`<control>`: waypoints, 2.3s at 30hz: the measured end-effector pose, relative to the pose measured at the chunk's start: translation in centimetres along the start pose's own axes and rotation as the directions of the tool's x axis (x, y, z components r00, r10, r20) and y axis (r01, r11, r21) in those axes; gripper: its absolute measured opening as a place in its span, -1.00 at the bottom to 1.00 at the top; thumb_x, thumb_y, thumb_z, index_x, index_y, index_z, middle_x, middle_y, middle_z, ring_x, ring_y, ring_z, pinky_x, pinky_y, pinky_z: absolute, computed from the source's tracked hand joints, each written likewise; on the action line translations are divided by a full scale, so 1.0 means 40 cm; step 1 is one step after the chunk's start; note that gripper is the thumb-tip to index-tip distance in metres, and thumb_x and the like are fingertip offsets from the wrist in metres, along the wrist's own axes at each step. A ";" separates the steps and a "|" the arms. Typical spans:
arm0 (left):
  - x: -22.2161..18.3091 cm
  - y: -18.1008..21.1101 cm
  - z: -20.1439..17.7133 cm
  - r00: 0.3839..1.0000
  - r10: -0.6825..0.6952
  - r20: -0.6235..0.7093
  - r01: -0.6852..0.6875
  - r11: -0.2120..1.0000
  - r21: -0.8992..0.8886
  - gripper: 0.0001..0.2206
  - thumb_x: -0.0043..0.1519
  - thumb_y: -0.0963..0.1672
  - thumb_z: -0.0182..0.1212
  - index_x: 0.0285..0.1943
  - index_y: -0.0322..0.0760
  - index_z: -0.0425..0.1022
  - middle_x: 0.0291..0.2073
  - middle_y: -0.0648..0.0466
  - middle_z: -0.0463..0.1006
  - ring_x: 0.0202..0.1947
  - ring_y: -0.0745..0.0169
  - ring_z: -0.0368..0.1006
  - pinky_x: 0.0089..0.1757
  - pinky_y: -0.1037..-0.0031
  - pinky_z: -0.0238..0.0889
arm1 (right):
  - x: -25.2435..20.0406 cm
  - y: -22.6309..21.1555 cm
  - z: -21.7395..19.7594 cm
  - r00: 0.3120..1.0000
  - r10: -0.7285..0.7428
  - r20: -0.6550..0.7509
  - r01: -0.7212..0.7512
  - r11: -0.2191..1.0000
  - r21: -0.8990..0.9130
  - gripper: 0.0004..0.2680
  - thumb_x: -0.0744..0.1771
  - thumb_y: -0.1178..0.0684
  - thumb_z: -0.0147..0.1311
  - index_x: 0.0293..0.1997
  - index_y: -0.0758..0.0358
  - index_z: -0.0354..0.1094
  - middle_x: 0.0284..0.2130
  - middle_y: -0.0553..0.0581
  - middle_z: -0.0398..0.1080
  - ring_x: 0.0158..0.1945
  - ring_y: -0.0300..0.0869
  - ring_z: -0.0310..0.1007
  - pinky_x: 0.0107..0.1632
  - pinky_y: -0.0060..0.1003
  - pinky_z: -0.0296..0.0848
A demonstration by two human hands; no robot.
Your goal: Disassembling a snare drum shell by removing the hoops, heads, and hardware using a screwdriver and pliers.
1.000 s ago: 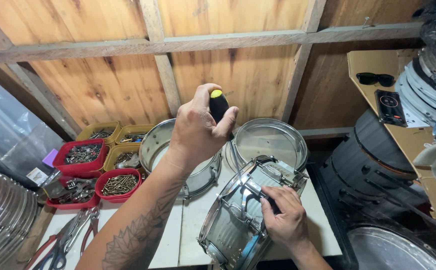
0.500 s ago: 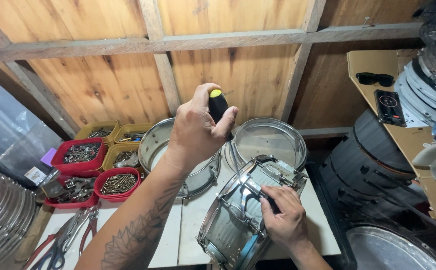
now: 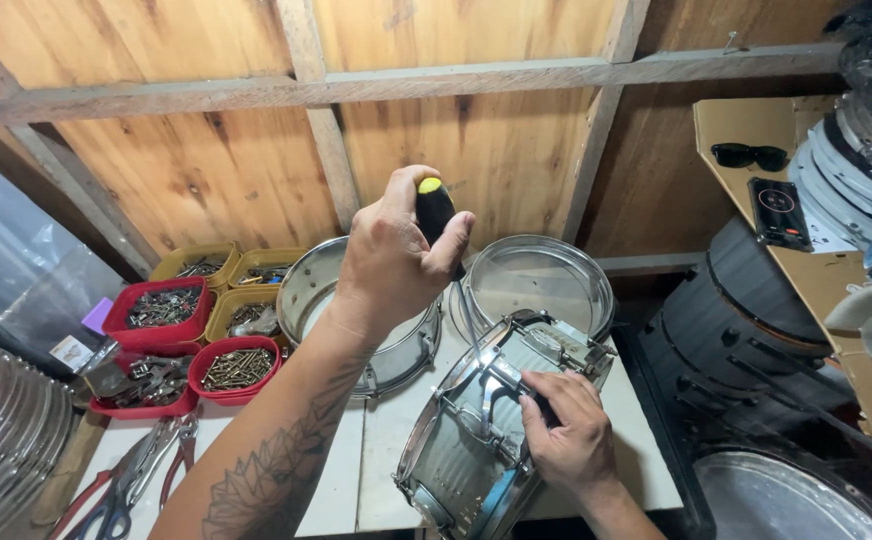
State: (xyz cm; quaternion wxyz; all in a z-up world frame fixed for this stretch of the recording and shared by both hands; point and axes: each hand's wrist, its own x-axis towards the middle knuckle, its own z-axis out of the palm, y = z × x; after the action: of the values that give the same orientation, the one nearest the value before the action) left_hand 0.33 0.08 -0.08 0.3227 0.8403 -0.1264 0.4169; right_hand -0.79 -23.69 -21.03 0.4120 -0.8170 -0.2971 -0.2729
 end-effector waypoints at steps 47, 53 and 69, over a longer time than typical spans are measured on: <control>0.000 0.033 -0.013 0.959 0.276 -0.064 -0.268 0.958 0.104 -0.58 0.27 0.01 0.34 0.05 -0.39 0.34 -0.23 -0.07 0.53 -0.26 0.01 0.54 -0.20 0.28 0.43 | -0.015 0.014 0.008 1.000 0.010 0.006 -0.010 0.999 -0.033 -0.73 0.29 0.06 0.13 0.09 0.18 0.48 -0.07 0.13 0.61 0.02 -0.11 0.60 0.28 0.03 0.38; 0.008 0.049 -0.009 0.953 0.302 -0.033 -0.258 0.861 0.437 -0.59 0.36 0.05 0.05 0.08 -0.41 0.38 -0.25 -0.14 0.52 -0.38 -0.11 0.53 -0.43 0.16 0.41 | -0.015 0.016 0.008 1.000 -0.008 0.001 0.008 0.999 -0.033 -0.74 0.29 0.06 0.14 0.07 0.20 0.49 -0.09 0.14 0.61 0.00 -0.12 0.61 0.27 0.03 0.40; 0.041 0.075 -0.019 0.966 0.244 -0.085 -0.211 0.936 0.283 -0.87 0.22 -0.16 0.06 -0.34 -0.33 0.27 -0.37 -0.09 0.27 -0.55 -0.07 0.40 -0.58 0.18 0.42 | -0.015 0.033 0.008 0.999 -0.038 0.007 0.039 0.999 -0.019 -0.74 0.28 0.07 0.16 0.07 0.21 0.49 -0.06 0.14 0.60 0.03 -0.11 0.61 0.28 0.05 0.38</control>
State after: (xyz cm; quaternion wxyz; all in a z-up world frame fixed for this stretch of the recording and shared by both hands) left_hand -0.57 -1.61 2.85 0.1610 0.8299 -0.1452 0.5140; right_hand -0.19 -24.22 -22.26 0.3976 -0.8161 -0.3115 -0.2808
